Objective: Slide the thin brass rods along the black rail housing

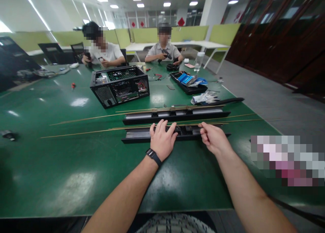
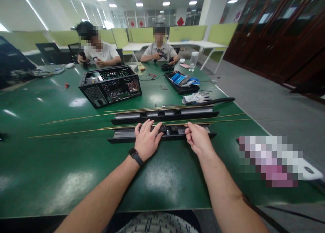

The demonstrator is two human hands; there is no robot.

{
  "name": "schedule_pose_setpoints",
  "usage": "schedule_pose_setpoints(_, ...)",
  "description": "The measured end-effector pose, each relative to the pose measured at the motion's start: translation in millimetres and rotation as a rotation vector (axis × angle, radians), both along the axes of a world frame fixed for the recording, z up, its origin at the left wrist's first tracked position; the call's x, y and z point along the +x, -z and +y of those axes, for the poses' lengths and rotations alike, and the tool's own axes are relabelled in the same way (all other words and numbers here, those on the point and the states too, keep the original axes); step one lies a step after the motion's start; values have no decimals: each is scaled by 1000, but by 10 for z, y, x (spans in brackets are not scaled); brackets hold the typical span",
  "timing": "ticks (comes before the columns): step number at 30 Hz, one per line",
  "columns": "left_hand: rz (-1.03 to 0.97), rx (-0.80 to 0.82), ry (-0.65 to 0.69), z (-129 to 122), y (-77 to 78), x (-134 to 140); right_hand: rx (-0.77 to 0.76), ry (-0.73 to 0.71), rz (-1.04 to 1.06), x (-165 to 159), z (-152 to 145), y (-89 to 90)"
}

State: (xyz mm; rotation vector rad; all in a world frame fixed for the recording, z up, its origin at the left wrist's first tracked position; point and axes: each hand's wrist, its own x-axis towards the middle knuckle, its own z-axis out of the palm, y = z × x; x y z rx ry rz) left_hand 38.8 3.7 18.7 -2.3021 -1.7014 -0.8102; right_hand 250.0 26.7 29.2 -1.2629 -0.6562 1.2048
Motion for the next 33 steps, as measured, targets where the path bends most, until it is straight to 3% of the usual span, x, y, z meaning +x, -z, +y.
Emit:
schedule_pose_setpoints(13,0,-12,-10,3,-1,2,11,142,27,69,28,-22)
schedule_pose_setpoints(23,-15,-9,-3,4,-6,2,-7,-35,-25,-30,2,5)
schedule_pose_setpoints(33,-22,-25,2,-1,-6,7,5,-14,32,-46,-13,-1)
